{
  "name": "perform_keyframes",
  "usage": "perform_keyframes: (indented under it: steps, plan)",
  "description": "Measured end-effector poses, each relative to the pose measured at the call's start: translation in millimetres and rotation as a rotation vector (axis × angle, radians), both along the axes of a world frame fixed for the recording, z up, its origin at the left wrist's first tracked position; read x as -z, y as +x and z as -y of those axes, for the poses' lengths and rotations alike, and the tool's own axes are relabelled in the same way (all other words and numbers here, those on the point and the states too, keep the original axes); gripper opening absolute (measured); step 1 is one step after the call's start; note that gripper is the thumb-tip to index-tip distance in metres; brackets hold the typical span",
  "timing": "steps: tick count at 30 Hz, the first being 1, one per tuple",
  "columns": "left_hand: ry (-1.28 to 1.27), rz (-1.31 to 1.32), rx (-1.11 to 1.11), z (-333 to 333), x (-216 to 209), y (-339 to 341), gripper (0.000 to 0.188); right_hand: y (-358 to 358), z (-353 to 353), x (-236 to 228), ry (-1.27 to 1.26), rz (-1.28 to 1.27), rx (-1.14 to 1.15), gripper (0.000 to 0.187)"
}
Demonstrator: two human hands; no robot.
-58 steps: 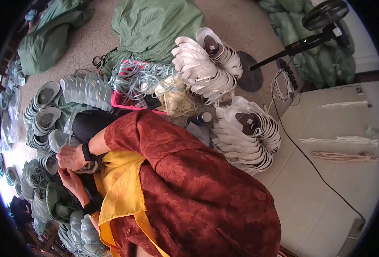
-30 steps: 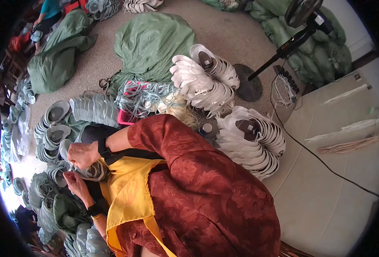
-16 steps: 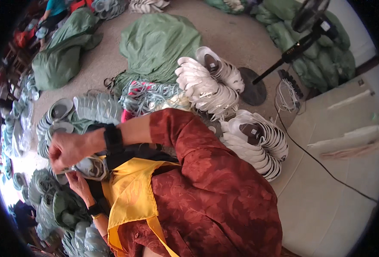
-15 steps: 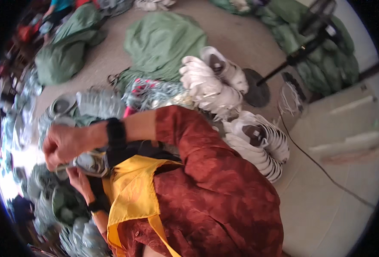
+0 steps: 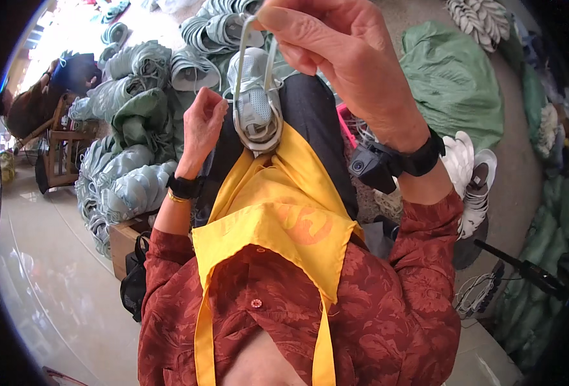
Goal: The person threads a white shoelace through the eyelets of a light-colored sneaker held on their lap. They repeatedly pull the laces to tighten them and adjust the fit, working on the shoe one at a time.
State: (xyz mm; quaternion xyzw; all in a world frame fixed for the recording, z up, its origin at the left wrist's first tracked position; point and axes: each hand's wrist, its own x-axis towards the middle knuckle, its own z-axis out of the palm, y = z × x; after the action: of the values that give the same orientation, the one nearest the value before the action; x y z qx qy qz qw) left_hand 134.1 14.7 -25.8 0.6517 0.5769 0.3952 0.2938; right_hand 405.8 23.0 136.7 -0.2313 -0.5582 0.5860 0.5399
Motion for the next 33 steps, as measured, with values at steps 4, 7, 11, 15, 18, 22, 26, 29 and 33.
perform_keyframes:
  steps: [4, 7, 11, 15, 18, 22, 26, 29, 33]
  plan:
    - [-0.06, 0.058, 0.099, 2, -12, 14, 0.009, -15, -4, -4, -0.041, -0.072, -0.192, 0.015]
    - [-0.017, 0.209, 0.179, 0, -15, 32, 0.014, -24, -8, -3, -0.022, -0.048, -0.265, 0.016]
    - [-0.015, 0.306, 0.239, -2, -14, 46, 0.013, -37, -9, -2, -0.04, -0.046, -0.321, 0.016]
    - [-0.116, 0.355, 0.276, -6, -10, 42, 0.011, -23, -17, 1, -0.061, -0.075, -0.371, 0.016]
    - [-0.157, 0.421, 0.26, -1, -12, 31, 0.008, -2, -23, 9, -0.111, -0.123, -0.355, 0.017]
    - [-0.182, 0.541, 0.232, 8, -13, 15, 0.01, 13, -18, 21, -0.231, -0.213, -0.135, 0.015]
    - [-0.238, 0.639, 0.132, 17, -15, -5, 0.015, 43, -12, 41, -0.178, -0.004, 0.053, 0.018]
    - [-0.255, 0.683, 0.035, 23, -11, -25, 0.019, 61, -9, 62, -0.237, 0.064, 0.194, 0.014]
    - [-0.272, 0.762, -0.085, 27, -12, -48, 0.02, 102, 3, 87, -0.351, 0.29, 0.258, 0.014]
